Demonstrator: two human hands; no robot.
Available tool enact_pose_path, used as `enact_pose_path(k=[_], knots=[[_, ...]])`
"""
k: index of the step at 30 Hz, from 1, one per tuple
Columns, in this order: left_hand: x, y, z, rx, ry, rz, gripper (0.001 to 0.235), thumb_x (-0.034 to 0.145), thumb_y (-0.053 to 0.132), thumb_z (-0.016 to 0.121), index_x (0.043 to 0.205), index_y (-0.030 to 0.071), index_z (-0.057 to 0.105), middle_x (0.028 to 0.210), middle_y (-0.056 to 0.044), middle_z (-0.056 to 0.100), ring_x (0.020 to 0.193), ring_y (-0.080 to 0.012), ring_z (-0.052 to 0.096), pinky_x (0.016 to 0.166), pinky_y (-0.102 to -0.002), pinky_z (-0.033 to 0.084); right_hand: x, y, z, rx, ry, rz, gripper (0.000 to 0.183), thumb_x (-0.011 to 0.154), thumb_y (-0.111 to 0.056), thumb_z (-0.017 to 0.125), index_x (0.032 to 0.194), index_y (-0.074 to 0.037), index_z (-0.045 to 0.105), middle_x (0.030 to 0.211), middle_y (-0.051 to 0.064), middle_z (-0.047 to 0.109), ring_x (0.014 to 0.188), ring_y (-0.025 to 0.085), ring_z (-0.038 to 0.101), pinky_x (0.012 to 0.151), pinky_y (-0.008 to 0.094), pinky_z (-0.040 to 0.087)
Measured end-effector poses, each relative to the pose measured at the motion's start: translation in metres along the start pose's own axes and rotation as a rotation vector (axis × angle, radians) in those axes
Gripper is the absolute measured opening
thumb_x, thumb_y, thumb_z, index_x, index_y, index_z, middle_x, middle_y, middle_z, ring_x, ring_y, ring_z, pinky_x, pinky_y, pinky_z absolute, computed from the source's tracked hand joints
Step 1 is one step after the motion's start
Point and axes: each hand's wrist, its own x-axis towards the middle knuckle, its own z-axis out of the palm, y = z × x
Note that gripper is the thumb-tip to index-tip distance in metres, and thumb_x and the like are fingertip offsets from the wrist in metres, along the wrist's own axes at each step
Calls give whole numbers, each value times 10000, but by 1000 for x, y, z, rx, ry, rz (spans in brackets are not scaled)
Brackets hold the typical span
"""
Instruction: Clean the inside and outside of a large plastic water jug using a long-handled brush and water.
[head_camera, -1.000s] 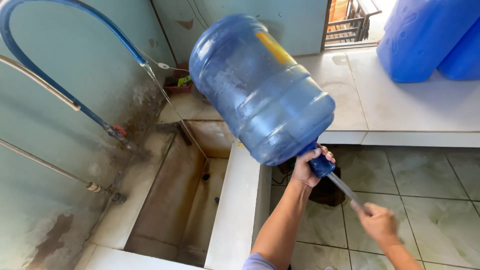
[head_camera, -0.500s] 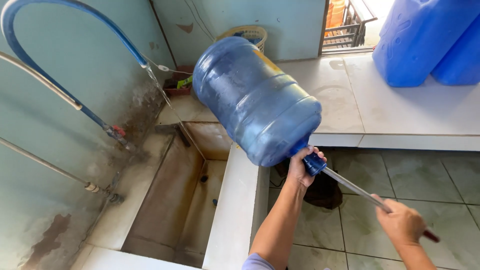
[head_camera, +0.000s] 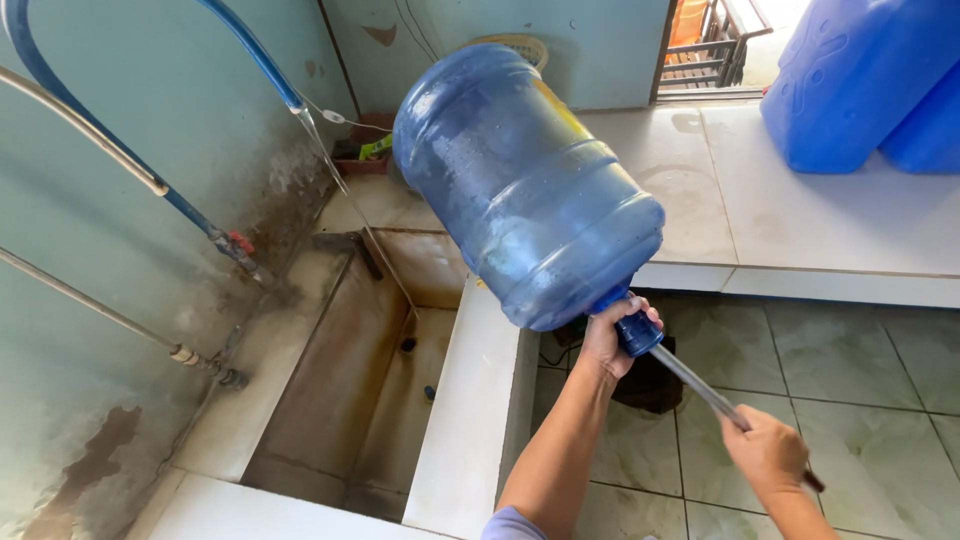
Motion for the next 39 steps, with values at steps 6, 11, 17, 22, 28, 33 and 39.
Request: enact_pose_path(k=[6, 11, 17, 22, 28, 33, 39], knots=[[4, -5, -10, -228, -266, -22, 268, 827, 71, 731, 1067, 60, 613, 984, -105, 649, 935, -254, 669, 876, -407, 585, -32, -12, 43, 514, -369, 175, 583, 901, -519, 701, 590, -69, 501, 512, 51, 442, 481, 192, 408, 469, 376, 353], [21, -16, -21, -451, -532, 30, 539, 889, 315, 879, 1231, -8, 616, 1162, -96, 603, 1129, -247, 618, 1041, -388, 565, -42, -30, 51, 1120, -777, 396, 549, 946, -382, 690, 556, -117, 411, 494, -37, 338, 432, 107, 251, 422, 330, 176], [1, 11, 19, -291, -276, 88, 759, 777, 427, 872, 1279, -71, 596, 1001, -155, 685, 966, -304, 704, 922, -428, 598, -27, -55, 56, 1082, -685, 328, 587, 955, -455, 680, 571, -70, 461, 502, -19, 406, 434, 125, 334, 418, 340, 256], [17, 4, 11, 140, 31, 38, 477, 815, 189, 853, 1139, -45, 591, 946, -129, 703, 789, -245, 728, 705, -373, 607, -5, -69, -9, 407, -321, 192, 473, 935, -550, 627, 721, -129, 654, 564, 96, 594, 566, 300, 577, 554, 429, 457], [25, -14, 23, 364, 268, 116, 403, 787, 57, 846, 1069, -33, 573, 860, -121, 674, 641, -199, 680, 559, -322, 566, 15, -27, -5, -42, -7, 34, 352, 979, -485, 600, 802, -185, 647, 698, 74, 672, 685, 373, 660, 632, 484, 505], [30, -50, 26, 361, 455, 262, 685, 759, 83, 863, 1278, -2, 425, 876, -94, 659, 619, -173, 637, 561, -314, 540, 34, 0, -8, -179, 153, -55, 477, 1024, -537, 593, 723, -166, 585, 689, 35, 637, 655, 343, 630, 596, 421, 474], [40, -54, 7, 314, 543, 220, 798, 793, 114, 870, 1380, 17, 337, 904, -66, 634, 652, -162, 645, 594, -310, 557, 38, -22, -10, -215, -73, 129, 542, 951, -705, 610, 730, -218, 702, 682, 64, 694, 696, 342, 676, 615, 416, 505]])
